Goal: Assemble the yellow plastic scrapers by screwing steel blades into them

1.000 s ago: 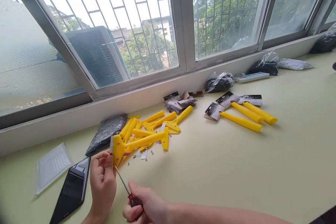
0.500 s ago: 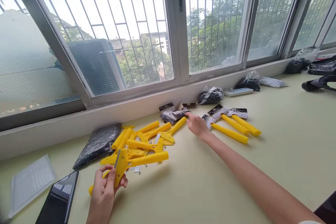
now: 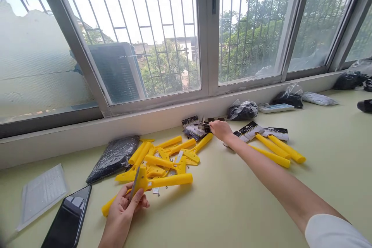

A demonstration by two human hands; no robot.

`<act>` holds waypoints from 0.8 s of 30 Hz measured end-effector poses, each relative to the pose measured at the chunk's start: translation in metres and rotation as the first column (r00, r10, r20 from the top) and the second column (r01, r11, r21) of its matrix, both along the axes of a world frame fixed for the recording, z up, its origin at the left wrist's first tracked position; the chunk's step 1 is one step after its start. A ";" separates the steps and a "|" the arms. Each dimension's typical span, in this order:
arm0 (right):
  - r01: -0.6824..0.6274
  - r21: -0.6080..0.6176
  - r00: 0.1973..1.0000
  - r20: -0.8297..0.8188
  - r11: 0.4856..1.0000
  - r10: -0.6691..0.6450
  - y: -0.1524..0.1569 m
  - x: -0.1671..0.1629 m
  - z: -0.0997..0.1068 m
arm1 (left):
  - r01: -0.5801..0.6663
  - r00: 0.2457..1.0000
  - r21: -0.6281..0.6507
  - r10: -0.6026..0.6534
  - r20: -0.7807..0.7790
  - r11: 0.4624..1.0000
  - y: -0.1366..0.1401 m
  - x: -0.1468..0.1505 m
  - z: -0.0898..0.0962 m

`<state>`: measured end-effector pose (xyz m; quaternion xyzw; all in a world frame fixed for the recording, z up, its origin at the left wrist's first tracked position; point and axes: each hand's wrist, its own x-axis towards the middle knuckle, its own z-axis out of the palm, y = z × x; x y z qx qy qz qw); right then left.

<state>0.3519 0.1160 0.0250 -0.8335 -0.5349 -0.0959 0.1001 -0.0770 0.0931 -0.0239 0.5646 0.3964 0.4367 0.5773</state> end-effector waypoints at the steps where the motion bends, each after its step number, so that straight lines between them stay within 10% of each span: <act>1: -0.006 0.019 1.000 0.007 1.000 0.006 -0.003 -0.002 0.007 | 0.029 1.000 -0.025 -0.029 0.012 0.999 -0.001 -0.001 0.001; 8: -0.093 0.217 0.994 -0.026 0.972 0.102 -0.064 -0.069 0.047 | 0.044 0.994 0.025 -0.046 0.095 0.999 -0.013 0.003 0.013; 15: -0.212 0.232 0.901 -0.330 0.949 0.282 -0.141 -0.152 0.011 | 0.069 0.986 0.081 -0.080 0.144 0.994 -0.023 0.002 0.013; 24: -0.219 0.214 0.486 -0.822 0.952 0.297 -0.141 -0.154 -0.030 | 0.069 0.987 0.092 -0.081 0.138 0.993 -0.024 0.003 0.015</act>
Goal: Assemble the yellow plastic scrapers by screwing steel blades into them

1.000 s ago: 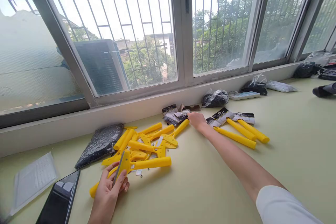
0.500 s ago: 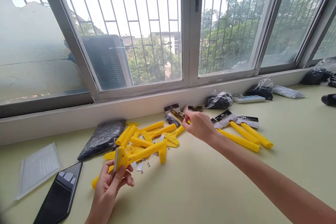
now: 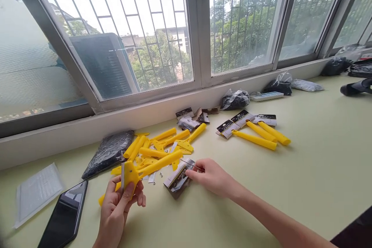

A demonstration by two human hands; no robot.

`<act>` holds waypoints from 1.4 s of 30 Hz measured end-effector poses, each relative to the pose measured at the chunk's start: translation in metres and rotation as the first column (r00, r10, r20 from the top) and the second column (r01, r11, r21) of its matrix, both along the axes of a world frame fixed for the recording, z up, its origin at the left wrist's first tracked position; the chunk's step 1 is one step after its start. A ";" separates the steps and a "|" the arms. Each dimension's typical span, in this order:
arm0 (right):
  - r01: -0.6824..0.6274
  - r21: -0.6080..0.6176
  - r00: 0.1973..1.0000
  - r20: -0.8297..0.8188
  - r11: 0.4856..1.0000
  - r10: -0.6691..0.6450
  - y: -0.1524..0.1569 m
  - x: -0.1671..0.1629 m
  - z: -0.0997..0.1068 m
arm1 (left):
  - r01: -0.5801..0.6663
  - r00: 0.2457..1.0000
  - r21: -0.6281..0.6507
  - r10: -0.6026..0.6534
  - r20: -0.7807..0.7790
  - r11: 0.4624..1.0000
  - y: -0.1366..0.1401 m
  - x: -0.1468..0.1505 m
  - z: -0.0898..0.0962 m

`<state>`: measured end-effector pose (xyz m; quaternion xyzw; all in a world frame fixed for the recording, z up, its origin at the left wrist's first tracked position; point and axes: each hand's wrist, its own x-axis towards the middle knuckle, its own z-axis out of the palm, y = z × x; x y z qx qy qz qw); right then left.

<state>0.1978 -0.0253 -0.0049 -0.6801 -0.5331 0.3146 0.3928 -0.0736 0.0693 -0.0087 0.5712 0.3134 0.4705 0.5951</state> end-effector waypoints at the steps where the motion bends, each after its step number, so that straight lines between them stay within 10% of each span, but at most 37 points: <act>1: -0.017 0.014 1.000 -0.009 1.000 0.017 0.000 -0.002 -0.002 | -0.002 1.000 -0.005 0.002 -0.001 1.000 0.000 0.000 0.000; 13: 0.050 0.350 0.972 0.200 0.935 -0.126 0.036 -0.005 -0.025 | 0.001 1.000 -0.006 -0.001 0.026 1.000 0.004 -0.003 0.001; 29: 0.022 0.436 0.997 0.053 0.900 -0.050 0.029 0.013 -0.022 | -0.034 0.983 0.216 0.072 -0.170 0.976 -0.001 -0.002 -0.005; 42: -0.132 0.542 0.990 0.024 0.830 0.142 0.000 -0.073 -0.005 | 0.103 0.962 0.175 -0.054 -0.267 0.979 -0.013 0.002 -0.013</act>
